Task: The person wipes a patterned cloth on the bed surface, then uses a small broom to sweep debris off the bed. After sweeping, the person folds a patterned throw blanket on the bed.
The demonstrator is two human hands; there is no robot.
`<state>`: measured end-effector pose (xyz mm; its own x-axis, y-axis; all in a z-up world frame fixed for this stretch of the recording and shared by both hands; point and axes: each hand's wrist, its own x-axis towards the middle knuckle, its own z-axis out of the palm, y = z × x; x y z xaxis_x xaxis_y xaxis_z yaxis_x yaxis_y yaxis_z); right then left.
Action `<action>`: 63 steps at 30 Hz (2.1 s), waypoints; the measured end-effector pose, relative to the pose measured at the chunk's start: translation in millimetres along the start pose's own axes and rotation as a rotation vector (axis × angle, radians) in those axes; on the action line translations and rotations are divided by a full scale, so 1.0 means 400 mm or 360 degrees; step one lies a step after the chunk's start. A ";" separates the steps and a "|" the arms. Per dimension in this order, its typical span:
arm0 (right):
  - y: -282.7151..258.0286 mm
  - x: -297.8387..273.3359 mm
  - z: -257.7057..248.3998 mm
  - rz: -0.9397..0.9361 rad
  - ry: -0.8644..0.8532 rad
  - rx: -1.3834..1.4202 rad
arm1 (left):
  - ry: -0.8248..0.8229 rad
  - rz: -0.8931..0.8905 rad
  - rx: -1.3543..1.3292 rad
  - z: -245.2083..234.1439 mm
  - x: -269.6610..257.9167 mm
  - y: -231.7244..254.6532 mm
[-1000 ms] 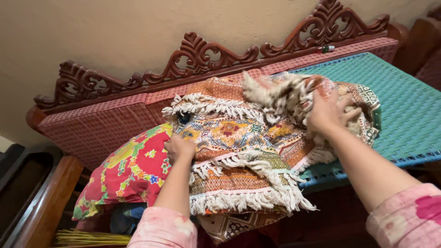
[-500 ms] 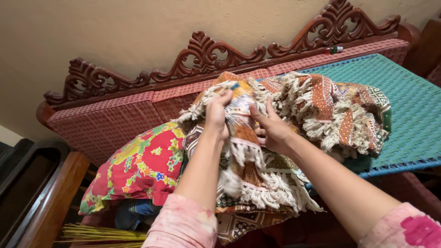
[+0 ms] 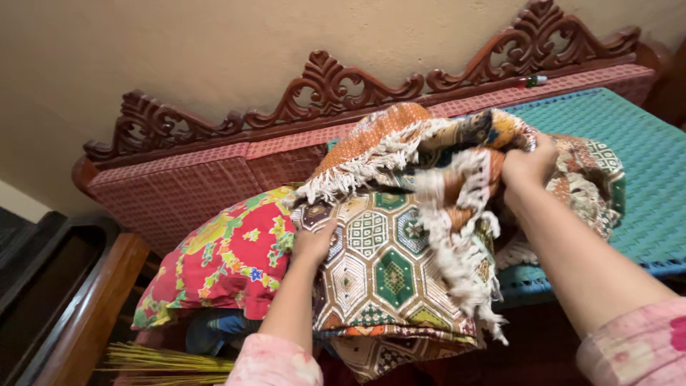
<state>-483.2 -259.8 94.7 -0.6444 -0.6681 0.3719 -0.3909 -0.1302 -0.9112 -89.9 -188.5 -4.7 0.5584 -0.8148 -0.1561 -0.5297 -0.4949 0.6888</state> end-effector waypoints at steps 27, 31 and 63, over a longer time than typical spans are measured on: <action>-0.086 -0.127 0.052 0.0469 -0.1878 0.0155 | -0.0919 -0.0130 -0.2880 -0.011 0.061 0.261; -0.226 -0.153 0.010 0.0932 -0.1914 0.1403 | -0.1113 -0.0182 -0.2179 -0.109 -0.055 0.188; -0.182 -0.388 0.130 -0.0955 -0.1174 -0.0831 | 0.0884 0.0395 -0.1692 -0.470 -0.296 -0.146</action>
<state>-320.7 -184.5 94.0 0.2309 -0.8981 0.3743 -0.8544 -0.3712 -0.3635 -5.1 -6.4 106.7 0.8508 -0.4836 0.2056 -0.0205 0.3605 0.9325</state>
